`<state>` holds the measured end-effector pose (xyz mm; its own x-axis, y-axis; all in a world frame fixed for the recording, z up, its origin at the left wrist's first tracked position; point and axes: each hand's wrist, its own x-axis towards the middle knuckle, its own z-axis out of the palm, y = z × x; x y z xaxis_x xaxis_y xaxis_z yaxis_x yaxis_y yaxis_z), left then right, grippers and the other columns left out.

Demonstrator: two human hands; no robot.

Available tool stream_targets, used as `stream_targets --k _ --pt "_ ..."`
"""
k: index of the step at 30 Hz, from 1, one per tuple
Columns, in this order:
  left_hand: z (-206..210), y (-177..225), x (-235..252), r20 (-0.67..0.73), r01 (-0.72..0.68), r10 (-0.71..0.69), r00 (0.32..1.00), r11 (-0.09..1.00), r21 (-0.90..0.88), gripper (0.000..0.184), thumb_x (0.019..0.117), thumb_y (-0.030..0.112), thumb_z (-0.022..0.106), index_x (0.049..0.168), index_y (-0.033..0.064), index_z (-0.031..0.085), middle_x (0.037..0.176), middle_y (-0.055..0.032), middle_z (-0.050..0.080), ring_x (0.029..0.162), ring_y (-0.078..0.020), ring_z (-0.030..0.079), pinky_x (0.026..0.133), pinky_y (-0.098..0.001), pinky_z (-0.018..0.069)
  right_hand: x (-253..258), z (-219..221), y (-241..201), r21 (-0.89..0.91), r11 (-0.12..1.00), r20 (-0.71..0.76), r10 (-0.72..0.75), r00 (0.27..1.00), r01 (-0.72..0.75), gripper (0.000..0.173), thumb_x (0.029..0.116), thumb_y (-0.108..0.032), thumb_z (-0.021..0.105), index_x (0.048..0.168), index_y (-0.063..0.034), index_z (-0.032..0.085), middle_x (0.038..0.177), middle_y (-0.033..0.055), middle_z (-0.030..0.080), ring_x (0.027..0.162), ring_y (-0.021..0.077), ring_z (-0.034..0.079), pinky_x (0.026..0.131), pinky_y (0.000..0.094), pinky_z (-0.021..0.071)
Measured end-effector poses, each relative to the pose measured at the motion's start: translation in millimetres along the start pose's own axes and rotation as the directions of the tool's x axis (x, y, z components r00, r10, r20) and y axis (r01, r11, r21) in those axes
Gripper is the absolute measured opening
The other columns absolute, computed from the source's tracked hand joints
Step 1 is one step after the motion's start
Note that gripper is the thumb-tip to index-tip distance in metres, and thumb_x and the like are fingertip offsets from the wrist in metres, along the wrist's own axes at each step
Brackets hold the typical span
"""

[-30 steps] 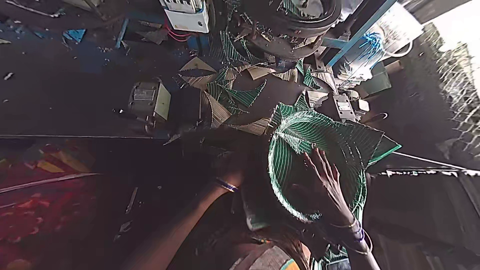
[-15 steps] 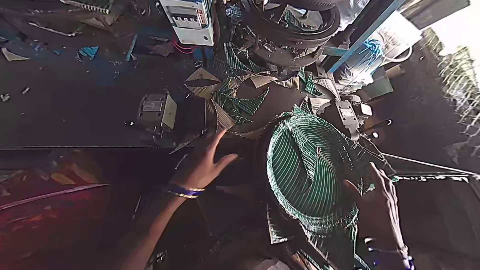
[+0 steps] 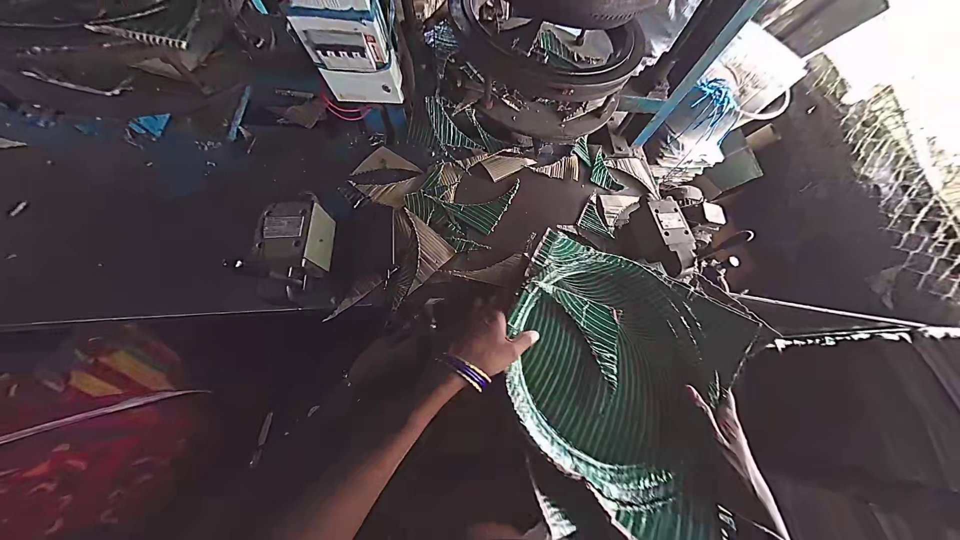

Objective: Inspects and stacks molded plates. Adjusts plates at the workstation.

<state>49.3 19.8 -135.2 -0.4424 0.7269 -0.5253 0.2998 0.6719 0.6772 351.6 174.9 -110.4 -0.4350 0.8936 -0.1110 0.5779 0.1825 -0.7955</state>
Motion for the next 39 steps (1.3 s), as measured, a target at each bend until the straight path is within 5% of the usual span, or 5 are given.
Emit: stream_targets --k 9,18,26,34,39 --pt "-5.7 -16.2 6.4 0.051 0.049 -0.024 0.998 0.815 -0.578 0.04 0.0971 0.023 0.067 0.127 -0.0033 0.063 0.128 -0.015 0.064 0.121 -0.0179 0.057 0.105 -0.0368 0.0433 11.5 46.5 49.4 0.34 0.94 -0.156 0.077 0.985 -0.02 0.083 0.0986 -0.03 0.059 0.161 0.0037 0.015 0.161 0.0233 0.034 0.145 0.0148 0.041 0.119 0.0274 0.0354" --pt "-166.2 104.4 -40.0 -0.095 -0.591 0.675 0.731 0.697 0.406 0.091 0.0692 0.027 0.083 0.152 0.0162 0.045 0.137 -0.0065 0.061 0.122 -0.0172 0.062 0.102 -0.0448 0.0529 7.3 -25.4 -18.5 0.095 0.822 -0.692 -0.351 0.631 0.562 0.075 0.1007 -0.041 0.062 0.151 0.0061 0.033 0.153 0.0163 0.046 0.14 0.0161 0.048 0.111 0.0327 0.0469" --pt "-97.4 97.2 -43.4 -0.002 -0.614 0.828 0.561 0.417 0.67 0.085 0.0595 0.038 0.076 0.137 0.0072 0.06 0.123 -0.0106 0.069 0.11 -0.0309 0.068 0.088 -0.056 0.0569 -7.8 80.8 -154.7 -0.578 0.514 -0.12 -0.822 0.557 0.634 0.045 0.0973 -0.022 0.057 0.141 -0.0132 0.06 0.141 0.008 0.064 0.135 0.0286 0.056 0.108 0.0519 0.0443" --pt "-144.6 29.1 -53.9 -0.096 -0.691 0.798 0.595 0.569 0.445 0.079 0.0678 0.029 0.073 0.141 0.0059 0.055 0.135 -0.0061 0.063 0.126 -0.0104 0.058 0.106 -0.0284 0.0499 -6.4 68.8 -32.8 -0.262 0.758 -0.042 -0.628 0.777 0.598 0.048 0.0876 -0.015 0.065 0.136 -0.0087 0.062 0.119 0.0125 0.07 0.098 0.0288 0.072 0.072 0.0465 0.061" --pt "-163.9 8.3 -56.2 -0.138 -0.707 0.779 0.612 0.617 0.345 0.081 0.0694 0.031 0.077 0.142 0.0046 0.053 0.137 -0.0046 0.062 0.127 -0.0066 0.057 0.107 -0.024 0.0484 -35.0 26.6 44.8 -0.053 0.89 0.246 -0.428 0.87 0.453 0.05 0.086 -0.031 0.078 0.132 -0.0116 0.068 0.131 0.0128 0.068 0.126 0.0383 0.06 0.097 0.0652 0.0482"
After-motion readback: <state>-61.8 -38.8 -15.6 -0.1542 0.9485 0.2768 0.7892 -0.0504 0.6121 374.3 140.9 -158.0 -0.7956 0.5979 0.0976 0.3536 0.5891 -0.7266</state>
